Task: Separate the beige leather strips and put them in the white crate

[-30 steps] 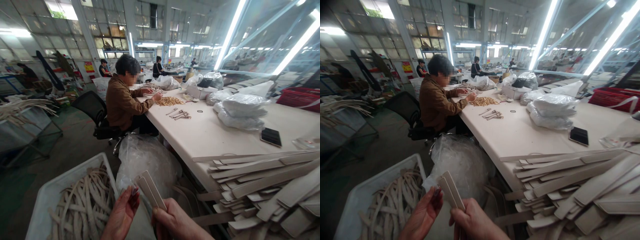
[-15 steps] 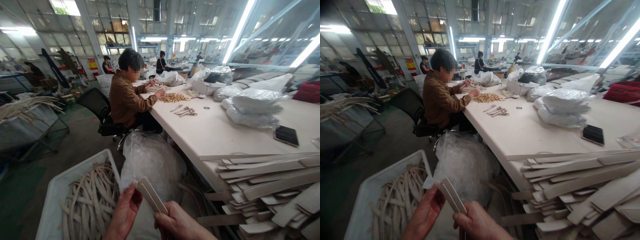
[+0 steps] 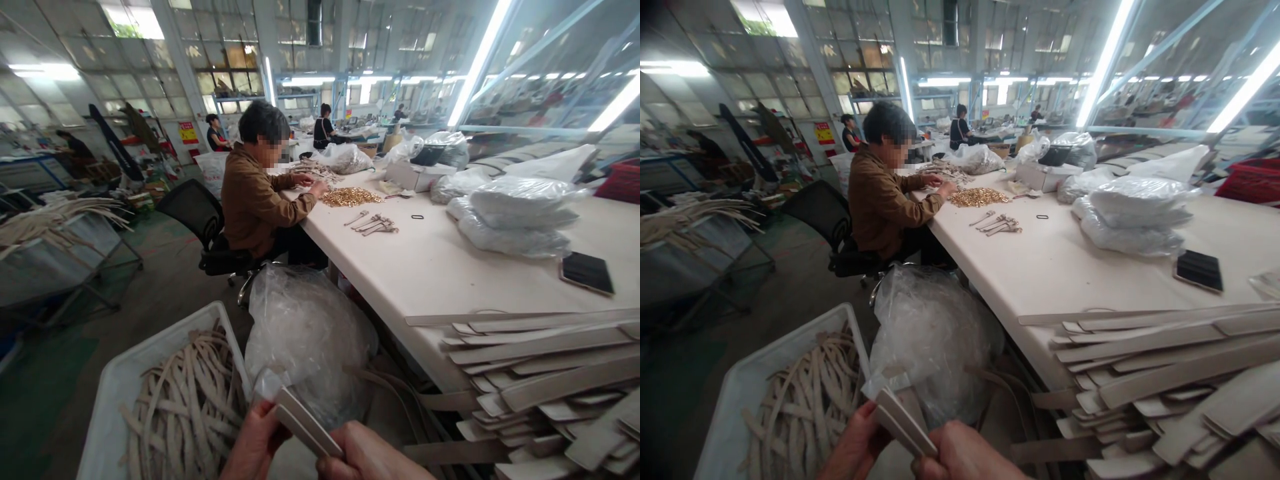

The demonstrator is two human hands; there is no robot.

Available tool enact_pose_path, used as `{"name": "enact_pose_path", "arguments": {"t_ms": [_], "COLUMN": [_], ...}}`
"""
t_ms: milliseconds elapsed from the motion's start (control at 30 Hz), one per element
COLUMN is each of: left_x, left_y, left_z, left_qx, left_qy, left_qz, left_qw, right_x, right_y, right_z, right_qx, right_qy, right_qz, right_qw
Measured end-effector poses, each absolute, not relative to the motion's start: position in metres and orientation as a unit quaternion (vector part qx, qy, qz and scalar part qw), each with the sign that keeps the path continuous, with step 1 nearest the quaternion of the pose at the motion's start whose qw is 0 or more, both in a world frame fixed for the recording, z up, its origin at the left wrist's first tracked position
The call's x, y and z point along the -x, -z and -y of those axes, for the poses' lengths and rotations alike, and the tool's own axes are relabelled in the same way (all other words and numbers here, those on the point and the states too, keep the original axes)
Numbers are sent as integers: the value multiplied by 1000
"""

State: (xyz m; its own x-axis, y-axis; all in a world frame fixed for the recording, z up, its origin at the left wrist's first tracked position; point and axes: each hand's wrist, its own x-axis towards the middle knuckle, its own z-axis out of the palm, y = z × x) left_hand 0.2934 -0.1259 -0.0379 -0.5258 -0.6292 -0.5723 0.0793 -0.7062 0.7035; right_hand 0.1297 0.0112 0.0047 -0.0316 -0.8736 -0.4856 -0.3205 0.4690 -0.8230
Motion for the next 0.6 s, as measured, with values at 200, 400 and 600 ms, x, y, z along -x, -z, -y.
{"name": "enact_pose_path", "arguments": {"t_ms": [200, 400, 600], "left_x": [-285, -295, -301], "left_y": [45, 30, 24], "left_z": [106, 123, 127], "left_qx": [-425, -483, -494], "left_qy": [824, 768, 757], "left_qz": [327, 308, 249], "left_qw": [180, 288, 348], "right_x": [-133, -124, -116], "right_y": [-20, -18, -30], "right_z": [5, 0, -3], "right_qx": [465, 464, 486], "right_qy": [310, 281, 256], "right_qz": [-654, -708, -736], "right_qw": [510, 451, 395]}}
